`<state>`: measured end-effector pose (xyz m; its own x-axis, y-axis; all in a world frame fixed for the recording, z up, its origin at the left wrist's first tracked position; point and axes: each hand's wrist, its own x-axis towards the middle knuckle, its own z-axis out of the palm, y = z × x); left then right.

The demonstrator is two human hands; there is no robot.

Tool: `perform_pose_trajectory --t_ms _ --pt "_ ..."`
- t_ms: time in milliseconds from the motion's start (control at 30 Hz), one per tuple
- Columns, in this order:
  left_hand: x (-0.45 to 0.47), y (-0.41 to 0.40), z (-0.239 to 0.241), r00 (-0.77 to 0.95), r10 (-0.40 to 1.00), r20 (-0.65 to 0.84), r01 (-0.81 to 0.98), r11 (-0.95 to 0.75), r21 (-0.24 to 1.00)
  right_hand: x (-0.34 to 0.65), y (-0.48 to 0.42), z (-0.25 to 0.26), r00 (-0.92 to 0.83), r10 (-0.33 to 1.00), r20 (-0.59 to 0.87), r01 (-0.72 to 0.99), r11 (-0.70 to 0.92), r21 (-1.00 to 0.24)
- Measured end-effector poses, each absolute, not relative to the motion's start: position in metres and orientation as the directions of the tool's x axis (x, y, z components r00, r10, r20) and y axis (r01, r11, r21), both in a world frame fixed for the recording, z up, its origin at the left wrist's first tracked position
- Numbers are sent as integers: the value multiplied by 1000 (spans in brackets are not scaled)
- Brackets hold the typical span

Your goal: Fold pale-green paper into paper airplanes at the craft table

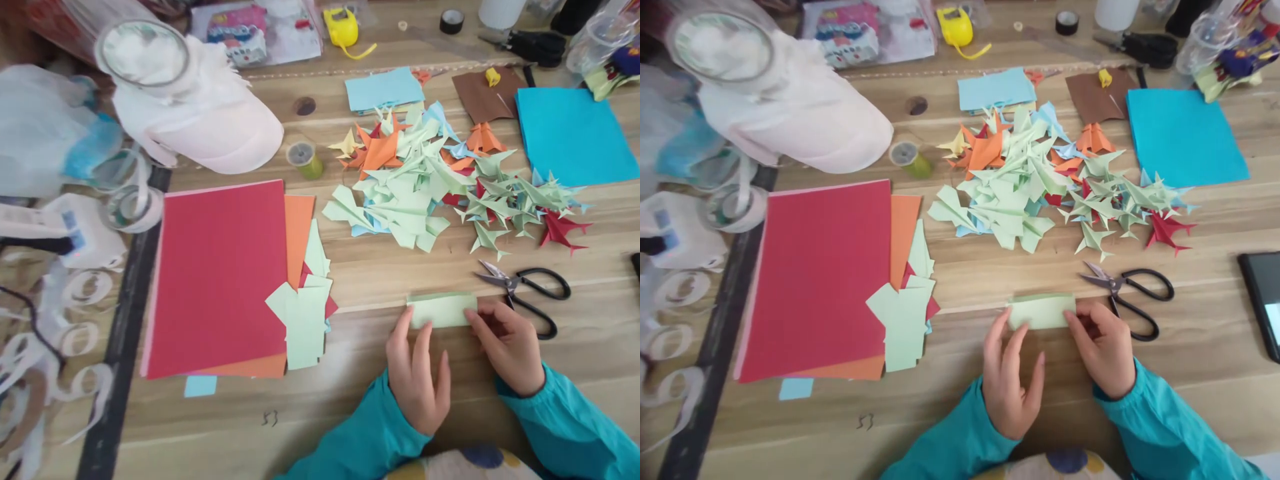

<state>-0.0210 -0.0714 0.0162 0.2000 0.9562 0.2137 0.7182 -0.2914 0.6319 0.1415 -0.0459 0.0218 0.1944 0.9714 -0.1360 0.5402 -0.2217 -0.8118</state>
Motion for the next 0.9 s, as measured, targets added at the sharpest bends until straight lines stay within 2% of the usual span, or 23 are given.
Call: perform_pose_trajectory --t_ms 167,300,433,633,900 --pt "-22 -63 16 253 943 217 749 -333 573 137 -43 26 188 982 23 684 -114 -720" --pt "-21 -62 15 250 944 215 778 -328 536 135 -46 23 155 983 94 785 -65 -617" --pt "-21 -62 15 257 943 211 787 -331 520 132 -48 21 184 977 107 777 -78 -624" --pt "-24 -59 13 252 932 261 782 -355 513 132 -47 23 106 982 158 798 11 -603" --pt "-31 -57 9 263 910 320 794 -393 465 132 -49 23 79 978 192 813 48 -581"
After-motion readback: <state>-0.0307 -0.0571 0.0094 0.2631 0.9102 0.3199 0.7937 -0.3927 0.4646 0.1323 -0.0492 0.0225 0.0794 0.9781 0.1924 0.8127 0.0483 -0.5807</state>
